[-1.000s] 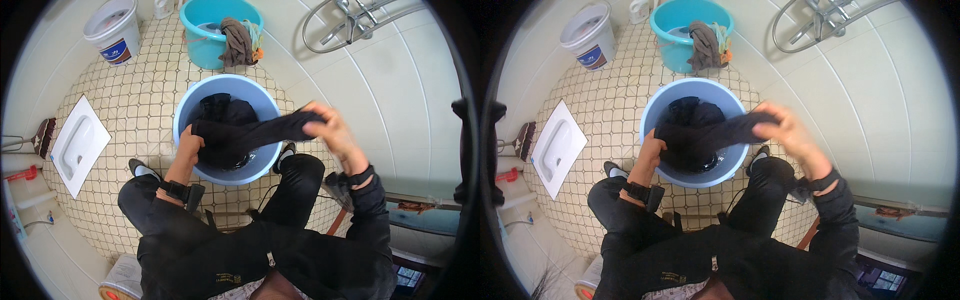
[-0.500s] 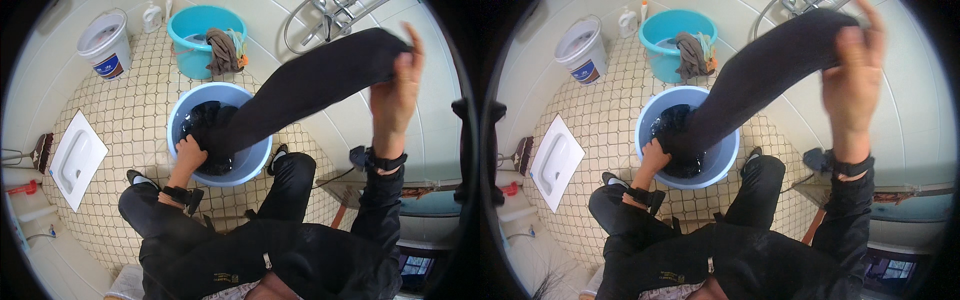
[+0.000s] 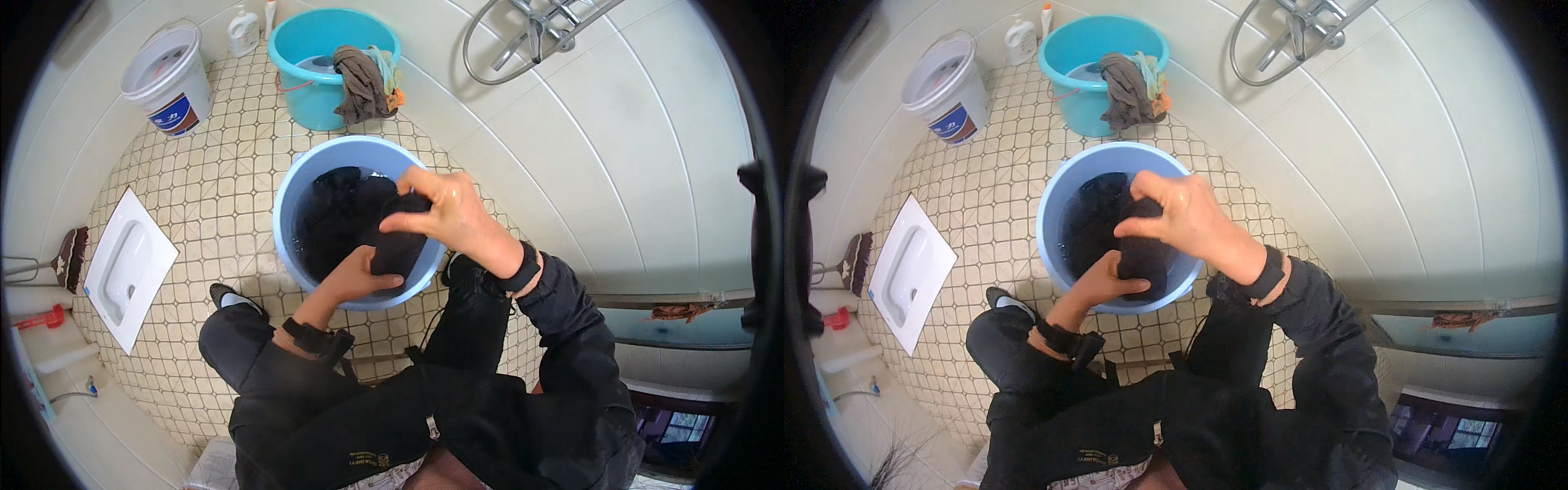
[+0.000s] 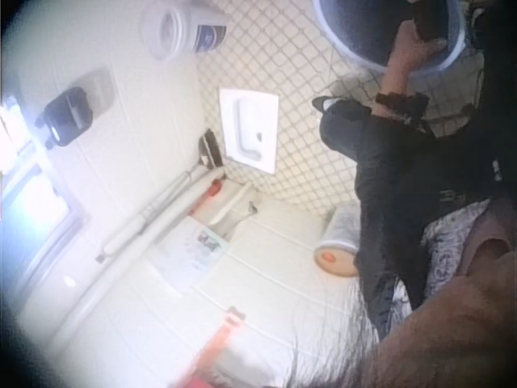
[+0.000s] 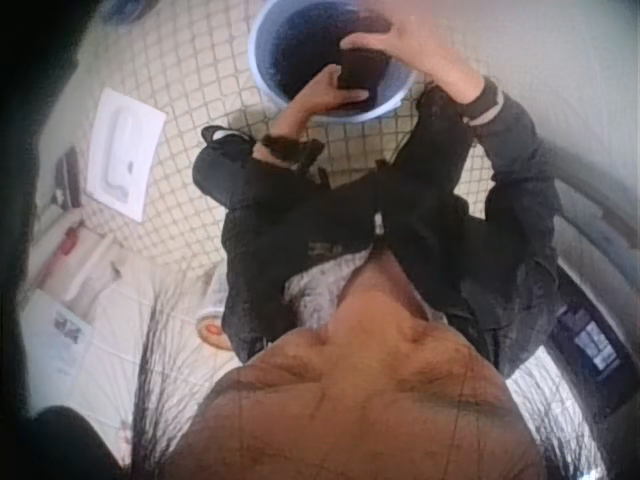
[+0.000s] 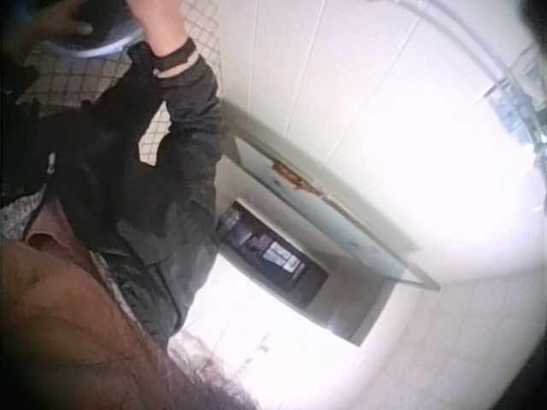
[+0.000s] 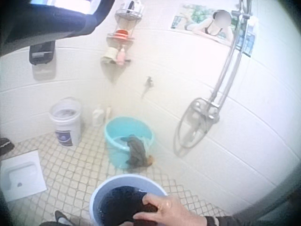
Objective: The person hand-washes several dark garments in a blue bucket of soapy water, repeatedly submerging, agitating, and wringing each item. They transfer washed items to a second teal bucket and continue with additional pieces, including a brown cloth and a black garment.
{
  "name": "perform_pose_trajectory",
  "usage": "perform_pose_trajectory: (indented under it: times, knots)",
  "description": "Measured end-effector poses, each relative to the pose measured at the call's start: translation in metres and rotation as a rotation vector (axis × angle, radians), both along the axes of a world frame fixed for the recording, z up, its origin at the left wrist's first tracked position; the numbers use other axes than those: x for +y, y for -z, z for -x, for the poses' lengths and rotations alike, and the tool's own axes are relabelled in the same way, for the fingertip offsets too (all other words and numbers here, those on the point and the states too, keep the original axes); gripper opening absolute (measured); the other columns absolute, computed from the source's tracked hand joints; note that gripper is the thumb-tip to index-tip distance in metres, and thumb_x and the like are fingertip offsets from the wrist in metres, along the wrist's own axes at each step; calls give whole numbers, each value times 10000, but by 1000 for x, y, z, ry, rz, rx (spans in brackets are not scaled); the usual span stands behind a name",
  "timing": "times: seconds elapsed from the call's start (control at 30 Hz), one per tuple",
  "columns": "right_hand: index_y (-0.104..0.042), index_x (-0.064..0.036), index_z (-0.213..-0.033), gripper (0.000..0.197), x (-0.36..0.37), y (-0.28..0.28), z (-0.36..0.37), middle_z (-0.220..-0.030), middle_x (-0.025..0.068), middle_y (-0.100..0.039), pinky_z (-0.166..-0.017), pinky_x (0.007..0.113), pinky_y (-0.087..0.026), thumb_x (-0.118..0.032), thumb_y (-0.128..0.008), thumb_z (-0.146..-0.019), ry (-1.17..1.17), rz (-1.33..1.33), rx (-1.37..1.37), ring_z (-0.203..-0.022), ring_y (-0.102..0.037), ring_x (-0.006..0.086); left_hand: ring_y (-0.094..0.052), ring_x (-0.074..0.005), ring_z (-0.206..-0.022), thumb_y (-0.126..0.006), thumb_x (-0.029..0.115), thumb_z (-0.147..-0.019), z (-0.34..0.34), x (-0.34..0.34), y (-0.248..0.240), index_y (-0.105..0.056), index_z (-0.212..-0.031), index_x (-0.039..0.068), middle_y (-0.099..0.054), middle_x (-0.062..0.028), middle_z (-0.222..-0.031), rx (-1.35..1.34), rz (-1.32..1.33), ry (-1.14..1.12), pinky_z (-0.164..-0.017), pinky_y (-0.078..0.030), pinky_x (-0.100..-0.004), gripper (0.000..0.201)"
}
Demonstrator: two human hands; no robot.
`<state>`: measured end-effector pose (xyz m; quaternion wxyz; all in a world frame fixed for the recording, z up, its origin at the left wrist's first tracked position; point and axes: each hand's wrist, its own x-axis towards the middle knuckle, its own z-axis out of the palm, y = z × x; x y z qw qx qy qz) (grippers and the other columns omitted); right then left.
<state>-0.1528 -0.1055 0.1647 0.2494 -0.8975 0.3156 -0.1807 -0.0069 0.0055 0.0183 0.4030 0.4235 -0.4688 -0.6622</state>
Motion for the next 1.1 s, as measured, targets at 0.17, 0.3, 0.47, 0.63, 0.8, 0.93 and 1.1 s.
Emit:
perform_pose_trajectory:
  times: [0.17,0.3,0.47,0.63,0.8,0.93,1.1]
  knots:
    - [-585,-55,-917,343,-21,-2,11,-632,28,-443,-511,255,-369,-178,-828,-708,121,-390,-12,-553,-429,78,-552,-77,-791,-670,179,-886,-28,-10,-5,-635,-1085,-13,-640,-7,-854,68,12,-211,-724,-465,-255,278]
    - [-559,-62,-1079,444,-20,17,16,-744,61,-467,-585,274,-398,-39,-764,-686,-133,-587,-10,-643,-471,131,-563,-112,-866,-740,123,-785,-29,-13,-1,-568,-1186,25,-609,-49,-1033,-304,236,-273,-733,-465,-258,447]
    - [-548,-54,-1105,469,2,47,7,-877,135,-612,-743,395,-486,26,-722,-676,-324,-185,70,-844,-596,325,-571,-114,-819,-764,119,-755,-21,-10,-3,-553,-1050,44,-549,-48,-939,-212,350,-486,-671,-479,-261,370]
    - [-543,-24,-1027,346,21,64,-9,-801,147,-611,-630,376,-513,35,-683,-716,-194,-104,-142,-710,-619,325,-535,-75,-618,-686,68,-847,-11,-9,8,-534,-813,48,-519,5,-741,73,-312,-324,-522,-478,-223,157]
    - [-590,-18,-963,190,3,93,5,-684,-9,-561,-577,251,-433,-97,-711,-840,152,-350,-46,-645,-523,62,-487,-45,-713,-667,-63,-770,0,-6,27,-514,-853,51,-473,46,-776,201,-62,-361,-658,-444,-209,208]
    - [-678,-52,-879,110,-5,131,25,-777,26,-673,-670,252,-488,-157,-697,-852,188,-946,51,-706,-612,99,-458,-36,-761,-672,-84,-708,-5,-5,28,-506,-852,57,-455,53,-788,218,-20,-364,-707,-386,-198,261]
    - [-668,-27,-864,130,14,156,27,-725,26,-649,-665,254,-484,-132,-731,-822,168,-908,-74,-698,-600,95,-477,-65,-756,-558,-67,-648,-15,-8,26,-520,-822,68,-504,38,-803,370,-127,-396,-726,-388,-191,224]
